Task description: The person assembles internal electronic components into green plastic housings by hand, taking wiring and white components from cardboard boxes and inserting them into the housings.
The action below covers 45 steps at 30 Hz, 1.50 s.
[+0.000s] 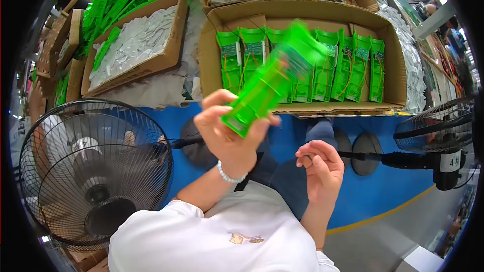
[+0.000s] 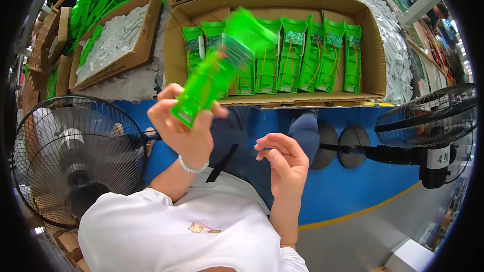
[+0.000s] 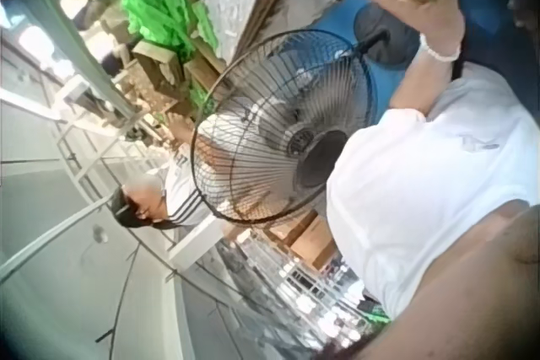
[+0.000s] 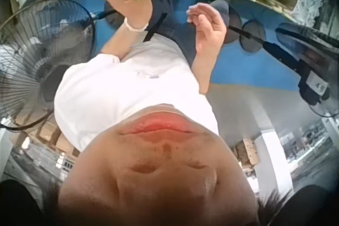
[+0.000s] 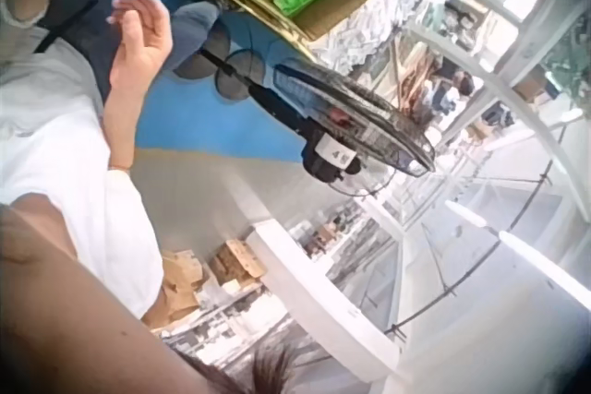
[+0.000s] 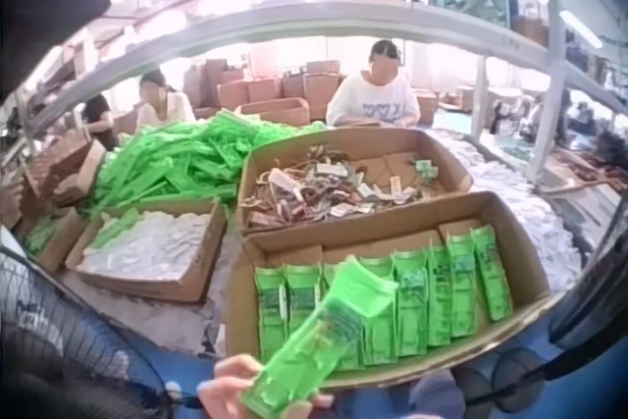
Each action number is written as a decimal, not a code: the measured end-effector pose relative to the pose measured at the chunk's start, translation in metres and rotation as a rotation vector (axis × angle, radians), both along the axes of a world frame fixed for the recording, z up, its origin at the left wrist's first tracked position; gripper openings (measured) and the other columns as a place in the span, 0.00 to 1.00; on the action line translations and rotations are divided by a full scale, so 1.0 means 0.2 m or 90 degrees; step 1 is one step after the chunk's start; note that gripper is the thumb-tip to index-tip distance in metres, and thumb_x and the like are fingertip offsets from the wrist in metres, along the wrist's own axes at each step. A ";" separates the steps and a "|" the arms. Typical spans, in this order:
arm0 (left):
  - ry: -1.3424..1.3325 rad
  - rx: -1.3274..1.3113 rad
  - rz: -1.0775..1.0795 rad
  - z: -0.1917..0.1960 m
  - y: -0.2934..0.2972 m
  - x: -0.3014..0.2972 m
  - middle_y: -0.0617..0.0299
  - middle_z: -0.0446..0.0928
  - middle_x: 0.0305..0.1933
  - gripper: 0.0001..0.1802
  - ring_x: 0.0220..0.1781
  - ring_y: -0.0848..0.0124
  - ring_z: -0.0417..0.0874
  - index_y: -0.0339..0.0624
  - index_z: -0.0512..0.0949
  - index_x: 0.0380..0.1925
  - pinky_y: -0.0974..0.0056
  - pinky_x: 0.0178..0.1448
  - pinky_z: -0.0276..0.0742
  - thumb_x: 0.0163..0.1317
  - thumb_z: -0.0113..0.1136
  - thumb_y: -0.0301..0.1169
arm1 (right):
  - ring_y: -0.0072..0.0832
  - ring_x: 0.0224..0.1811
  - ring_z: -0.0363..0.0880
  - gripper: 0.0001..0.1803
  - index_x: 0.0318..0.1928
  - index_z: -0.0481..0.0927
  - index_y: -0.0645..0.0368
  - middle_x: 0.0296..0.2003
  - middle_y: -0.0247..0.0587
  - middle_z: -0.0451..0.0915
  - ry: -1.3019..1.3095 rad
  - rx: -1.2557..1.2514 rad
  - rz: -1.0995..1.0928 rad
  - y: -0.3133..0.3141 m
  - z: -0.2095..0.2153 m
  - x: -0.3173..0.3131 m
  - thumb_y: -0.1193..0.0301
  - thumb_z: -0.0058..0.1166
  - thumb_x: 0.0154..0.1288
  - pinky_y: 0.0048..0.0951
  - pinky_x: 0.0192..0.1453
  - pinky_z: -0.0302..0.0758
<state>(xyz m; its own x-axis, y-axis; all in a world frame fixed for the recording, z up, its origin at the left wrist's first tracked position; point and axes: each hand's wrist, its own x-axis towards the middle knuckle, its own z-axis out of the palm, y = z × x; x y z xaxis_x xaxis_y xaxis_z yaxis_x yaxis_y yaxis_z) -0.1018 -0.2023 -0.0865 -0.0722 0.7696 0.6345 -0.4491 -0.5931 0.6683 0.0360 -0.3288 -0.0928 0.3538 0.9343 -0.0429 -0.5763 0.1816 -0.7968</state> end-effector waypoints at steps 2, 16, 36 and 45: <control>0.067 -0.049 0.183 0.01 0.08 -0.05 0.51 0.64 0.54 0.29 0.41 0.59 0.83 0.40 0.61 0.49 0.60 0.37 0.84 0.52 0.67 0.15 | 0.37 0.46 0.82 0.16 0.53 0.77 0.70 0.44 0.53 0.83 -0.007 -0.016 0.013 0.00 -0.02 -0.03 0.81 0.53 0.65 0.34 0.45 0.77; 0.798 0.281 0.430 0.01 0.23 -0.24 0.61 0.77 0.59 0.16 0.66 0.55 0.72 0.46 0.83 0.47 0.41 0.71 0.57 0.63 0.59 0.39 | 0.31 0.42 0.83 0.11 0.48 0.80 0.67 0.41 0.43 0.84 -0.378 -0.294 -0.095 -0.26 -0.39 0.02 0.75 0.55 0.69 0.29 0.49 0.77; 0.710 0.254 0.465 -0.02 0.23 -0.23 0.57 0.78 0.55 0.14 0.58 0.56 0.75 0.43 0.83 0.38 0.43 0.72 0.57 0.53 0.56 0.34 | 0.49 0.63 0.70 0.27 0.57 0.76 0.59 0.55 0.46 0.78 -1.097 -0.432 -0.131 -0.22 -0.94 0.14 0.67 0.61 0.54 0.56 0.75 0.52; 0.729 0.229 0.454 0.03 0.20 -0.23 0.55 0.78 0.57 0.15 0.59 0.56 0.76 0.41 0.84 0.39 0.41 0.70 0.60 0.56 0.54 0.33 | 0.46 0.35 0.82 0.15 0.49 0.80 0.66 0.32 0.50 0.83 -0.897 -0.125 -0.080 0.01 -0.54 0.18 0.78 0.56 0.61 0.43 0.41 0.77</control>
